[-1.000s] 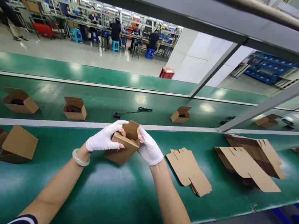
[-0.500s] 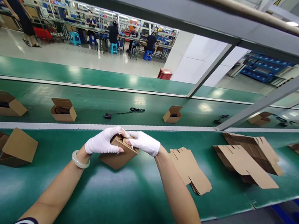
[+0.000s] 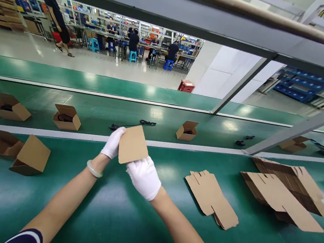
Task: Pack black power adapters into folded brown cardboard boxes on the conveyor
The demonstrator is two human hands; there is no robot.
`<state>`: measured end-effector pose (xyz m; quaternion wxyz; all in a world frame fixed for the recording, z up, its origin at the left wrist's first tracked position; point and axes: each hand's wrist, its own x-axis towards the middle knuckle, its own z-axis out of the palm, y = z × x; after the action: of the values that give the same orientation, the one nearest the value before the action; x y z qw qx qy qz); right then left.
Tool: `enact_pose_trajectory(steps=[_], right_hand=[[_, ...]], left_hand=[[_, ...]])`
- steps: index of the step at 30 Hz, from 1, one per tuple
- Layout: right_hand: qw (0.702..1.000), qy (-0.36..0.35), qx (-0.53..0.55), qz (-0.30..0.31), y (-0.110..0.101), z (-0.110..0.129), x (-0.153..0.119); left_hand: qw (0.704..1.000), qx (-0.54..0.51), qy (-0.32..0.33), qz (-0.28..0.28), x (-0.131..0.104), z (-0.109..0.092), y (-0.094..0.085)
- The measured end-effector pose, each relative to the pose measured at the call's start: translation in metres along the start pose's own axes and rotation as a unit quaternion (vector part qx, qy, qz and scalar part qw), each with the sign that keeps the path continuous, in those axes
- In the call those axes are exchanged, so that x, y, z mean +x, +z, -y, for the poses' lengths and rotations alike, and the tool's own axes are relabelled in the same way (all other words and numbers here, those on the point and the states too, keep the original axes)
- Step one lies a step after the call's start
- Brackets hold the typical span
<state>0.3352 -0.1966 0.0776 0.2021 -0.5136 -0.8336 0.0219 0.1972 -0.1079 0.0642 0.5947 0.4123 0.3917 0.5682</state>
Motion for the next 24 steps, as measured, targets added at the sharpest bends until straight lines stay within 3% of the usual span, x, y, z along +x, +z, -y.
enact_pose_trajectory(steps=[2,4,5,7,10,13,15,18,20,22,24], right_hand=[[0.997,-0.007,-0.078,0.007,0.009,0.006,0.007],[0.995,0.008,-0.098,0.009,0.009,0.0,0.015],[0.994,0.011,-0.102,0.024,0.007,-0.006,0.018],[0.987,0.034,-0.128,0.089,0.001,-0.023,0.019],[0.954,0.111,-0.17,0.219,-0.004,-0.049,0.011],[0.932,0.17,-0.185,0.261,-0.006,-0.064,0.001],[0.929,0.195,-0.199,0.244,-0.009,-0.064,-0.004],[0.947,0.204,-0.206,0.135,-0.013,-0.051,-0.01],[0.966,0.183,-0.181,0.039,-0.015,-0.039,-0.013],[0.979,0.15,-0.135,-0.017,-0.014,-0.028,-0.013],[0.988,0.126,-0.086,-0.031,-0.009,-0.021,-0.008]], left_hand=[[0.994,0.039,-0.054,0.083,-0.003,0.013,0.0],[0.982,0.115,-0.065,0.137,-0.001,0.017,-0.009],[0.975,0.173,-0.048,0.132,0.003,0.016,-0.018],[0.944,0.325,0.016,0.052,0.02,0.01,-0.047],[0.842,0.529,0.038,-0.097,0.057,-0.002,-0.102],[0.766,0.634,-0.025,-0.106,0.087,-0.002,-0.148],[0.748,0.658,-0.038,-0.079,0.096,0.002,-0.165],[0.755,0.654,-0.019,-0.055,0.098,0.008,-0.176],[0.783,0.62,0.009,-0.057,0.095,0.008,-0.177],[0.846,0.526,0.053,-0.07,0.09,0.004,-0.171],[0.923,0.361,0.104,-0.084,0.083,-0.004,-0.156]])
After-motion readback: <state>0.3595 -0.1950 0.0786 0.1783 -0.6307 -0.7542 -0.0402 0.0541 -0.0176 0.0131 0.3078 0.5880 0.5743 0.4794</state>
